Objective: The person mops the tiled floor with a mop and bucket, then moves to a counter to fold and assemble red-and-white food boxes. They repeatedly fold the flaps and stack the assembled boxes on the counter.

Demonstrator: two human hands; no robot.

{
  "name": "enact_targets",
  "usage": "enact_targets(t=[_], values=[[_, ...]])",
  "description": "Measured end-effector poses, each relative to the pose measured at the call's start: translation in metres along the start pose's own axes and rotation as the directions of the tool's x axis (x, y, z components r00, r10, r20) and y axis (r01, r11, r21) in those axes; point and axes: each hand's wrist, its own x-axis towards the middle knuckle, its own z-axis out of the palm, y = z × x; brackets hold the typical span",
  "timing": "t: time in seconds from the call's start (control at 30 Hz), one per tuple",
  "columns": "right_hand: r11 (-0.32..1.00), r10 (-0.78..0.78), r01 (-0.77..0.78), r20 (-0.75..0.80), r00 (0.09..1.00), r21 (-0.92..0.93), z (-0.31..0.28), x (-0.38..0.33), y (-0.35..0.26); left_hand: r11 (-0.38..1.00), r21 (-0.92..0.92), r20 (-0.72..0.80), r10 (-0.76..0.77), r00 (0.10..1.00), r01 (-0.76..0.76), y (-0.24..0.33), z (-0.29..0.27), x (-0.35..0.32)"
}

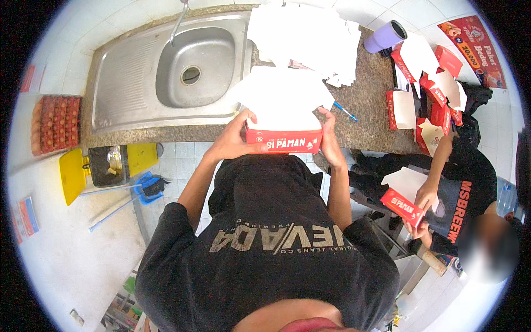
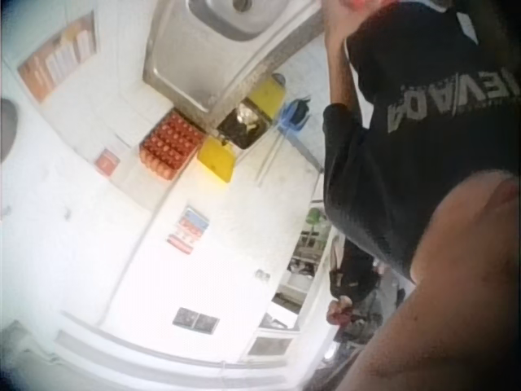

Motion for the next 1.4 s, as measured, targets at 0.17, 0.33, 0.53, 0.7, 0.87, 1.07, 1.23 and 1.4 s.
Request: enact_targets(t=[0.17, 0.33, 0.53, 0.7, 0.87, 1.07, 1.23, 1.4], values=[[0.992, -0.117, 0.125, 0.240, 0.964, -0.020, -0.003, -0.005, -0.016, 0.982, -0.153, -0.059, -0.117, 0.991, 0.107, 0.015, 0.005, -0.002], [0.992, -0.015, 0.035, 0.159, 0.987, -0.124, 0.013, -0.011, -0.025, 0.999, -0.039, -0.095, -0.038, 0.995, 0.035, 0.016, 0.014, -0.004], [0.959, 0.037, 0.024, 0.209, 0.977, -0.281, 0.018, -0.012, -0.044, 1.000, 0.005, -0.134, 0.015, 0.991, -0.015, 0.018, 0.023, -0.008], [0.962, 0.010, 0.061, 0.258, 0.966, -0.265, 0.012, -0.013, -0.047, 1.000, 0.012, -0.118, -0.005, 0.993, 0.007, 0.028, 0.023, -0.005], [0.951, 0.039, 0.054, 0.294, 0.955, -0.303, 0.007, -0.012, -0.046, 1.000, 0.016, -0.089, -0.014, 0.996, 0.016, 0.031, 0.020, -0.005], [0.920, -0.011, 0.118, 0.276, 0.961, -0.374, 0.001, -0.006, -0.039, 0.999, -0.002, -0.095, 0.036, 0.995, -0.036, 0.021, 0.019, 0.002], [0.830, -0.026, 0.212, 0.345, 0.938, -0.516, -0.009, 0.030, -0.034, 0.926, 0.378, -0.075, 0.042, 0.996, -0.010, -0.011, 0.010, 0.013], [0.362, 0.564, 0.055, 0.266, 0.782, -0.930, -0.010, 0.053, -0.099, 0.787, 0.606, -0.142, 0.253, 0.957, -0.119, -0.080, 0.013, 0.032]])
